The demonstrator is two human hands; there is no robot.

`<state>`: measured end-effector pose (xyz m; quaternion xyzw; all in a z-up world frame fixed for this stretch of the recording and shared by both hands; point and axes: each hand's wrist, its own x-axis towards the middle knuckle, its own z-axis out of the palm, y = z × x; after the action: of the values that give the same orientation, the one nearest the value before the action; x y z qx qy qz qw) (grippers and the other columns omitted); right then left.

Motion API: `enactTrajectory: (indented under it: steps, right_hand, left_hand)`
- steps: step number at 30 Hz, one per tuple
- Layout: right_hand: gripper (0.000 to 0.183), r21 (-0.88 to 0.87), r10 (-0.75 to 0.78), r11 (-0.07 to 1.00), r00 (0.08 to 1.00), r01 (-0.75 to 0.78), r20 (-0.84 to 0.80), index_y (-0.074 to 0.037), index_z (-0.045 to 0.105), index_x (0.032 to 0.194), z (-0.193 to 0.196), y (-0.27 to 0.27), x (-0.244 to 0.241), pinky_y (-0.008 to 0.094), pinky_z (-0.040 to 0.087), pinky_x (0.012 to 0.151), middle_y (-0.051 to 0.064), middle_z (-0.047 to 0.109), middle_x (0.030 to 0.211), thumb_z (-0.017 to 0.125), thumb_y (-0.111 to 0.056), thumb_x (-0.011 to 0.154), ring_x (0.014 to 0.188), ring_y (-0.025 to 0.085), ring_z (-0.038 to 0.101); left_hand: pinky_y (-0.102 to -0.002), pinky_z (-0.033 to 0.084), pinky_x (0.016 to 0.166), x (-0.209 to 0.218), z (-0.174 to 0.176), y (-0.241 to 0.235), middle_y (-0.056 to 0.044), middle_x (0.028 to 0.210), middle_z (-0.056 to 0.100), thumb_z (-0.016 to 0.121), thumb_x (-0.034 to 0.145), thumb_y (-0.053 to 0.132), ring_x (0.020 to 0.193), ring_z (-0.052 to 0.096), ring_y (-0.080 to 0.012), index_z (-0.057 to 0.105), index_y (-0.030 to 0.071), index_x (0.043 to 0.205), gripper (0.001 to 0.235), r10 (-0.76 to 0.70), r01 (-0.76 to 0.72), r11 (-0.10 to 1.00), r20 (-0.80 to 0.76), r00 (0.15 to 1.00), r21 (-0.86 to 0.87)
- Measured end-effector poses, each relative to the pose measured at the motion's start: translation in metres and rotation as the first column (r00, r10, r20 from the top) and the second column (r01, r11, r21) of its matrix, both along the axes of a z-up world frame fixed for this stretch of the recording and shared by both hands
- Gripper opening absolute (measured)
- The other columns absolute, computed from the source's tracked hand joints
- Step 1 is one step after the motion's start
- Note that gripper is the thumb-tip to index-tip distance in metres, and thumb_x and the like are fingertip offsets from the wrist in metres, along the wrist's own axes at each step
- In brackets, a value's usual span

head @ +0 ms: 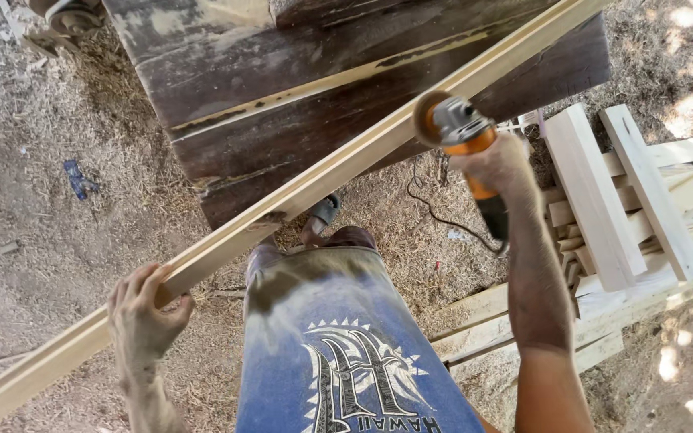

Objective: The person uses an angle grinder with a sanding disc to smooth the surface of a long wooden plank. They move the tool along the plank's length, occasionally repositioning the wood to access different areas.

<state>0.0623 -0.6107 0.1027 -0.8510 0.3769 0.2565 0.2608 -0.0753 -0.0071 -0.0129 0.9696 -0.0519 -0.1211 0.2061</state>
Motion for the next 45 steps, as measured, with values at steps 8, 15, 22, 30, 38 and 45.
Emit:
enactTrajectory:
  steps: [8,15,22,30,38,45]
  right_hand:
    - [0.051,-0.101,0.032,0.995,0.999,-0.028,0.038,-0.001,0.069,0.12,-0.007,-0.083,0.039,0.045,0.063,0.085,0.015,0.072,0.11,0.083,-0.021,0.075,0.097,0.025,0.072]
    - [0.051,-0.091,0.25,0.965,0.968,-0.246,0.032,0.0,0.07,0.117,-0.005,-0.05,0.038,0.046,0.062,0.084,0.015,0.074,0.108,0.085,-0.024,0.075,0.093,0.025,0.074]
    - [0.047,-0.063,0.409,0.911,0.913,-0.407,0.011,0.001,0.072,0.112,-0.006,0.045,0.001,0.041,0.064,0.078,0.016,0.076,0.101,0.086,-0.024,0.076,0.086,0.023,0.075]
    - [0.043,0.003,0.512,0.856,0.849,-0.517,0.127,-0.001,0.073,0.105,-0.006,0.146,-0.034,0.036,0.065,0.07,0.012,0.077,0.092,0.087,-0.027,0.074,0.079,0.017,0.076]
    - [0.037,-0.026,0.486,0.873,0.864,-0.487,0.13,-0.001,0.073,0.102,0.008,0.212,-0.062,0.037,0.065,0.071,0.01,0.077,0.087,0.084,-0.023,0.074,0.075,0.018,0.076]
    - [0.048,0.044,0.432,0.9,0.901,-0.433,0.029,-0.001,0.068,0.114,0.016,0.267,-0.085,0.038,0.066,0.077,0.014,0.077,0.103,0.086,-0.023,0.076,0.085,0.018,0.077]
  left_hand:
    - [-0.056,0.028,0.135,-0.021,-0.005,-0.011,-0.018,0.153,0.058,0.076,0.087,0.049,0.151,0.048,-0.0326,0.059,0.007,0.145,0.073,0.125,-0.117,0.991,0.142,0.982,-0.06]
    - [-0.063,0.021,0.133,-0.071,-0.005,-0.012,-0.025,0.167,0.043,0.065,0.102,0.064,0.16,0.033,-0.0438,0.052,0.007,0.158,0.08,0.418,-0.405,0.909,0.23,0.879,-0.103]
    - [-0.07,0.023,0.133,-0.109,-0.039,0.065,-0.023,0.172,0.037,0.059,0.109,0.067,0.163,0.029,-0.042,0.053,0.009,0.161,0.078,0.678,-0.728,0.686,0.37,0.636,-0.004]
    - [-0.066,0.038,0.126,-0.149,-0.049,0.172,-0.033,0.164,0.032,0.064,0.116,0.041,0.153,0.037,-0.0431,0.037,-0.006,0.16,0.07,0.905,-0.866,0.388,0.308,0.293,-0.316]
    - [-0.04,0.054,0.093,-0.153,-0.078,0.222,-0.029,0.146,0.044,0.063,0.113,0.028,0.111,0.051,-0.0272,0.043,0.002,0.147,0.047,0.991,-0.802,-0.02,-0.118,0.062,-0.597]
    - [-0.059,0.045,0.126,-0.177,-0.116,0.234,-0.029,0.175,0.022,0.073,0.113,0.029,0.158,0.038,-0.0428,0.008,0.008,0.171,0.089,0.989,-0.684,0.075,-0.035,0.145,-0.726]
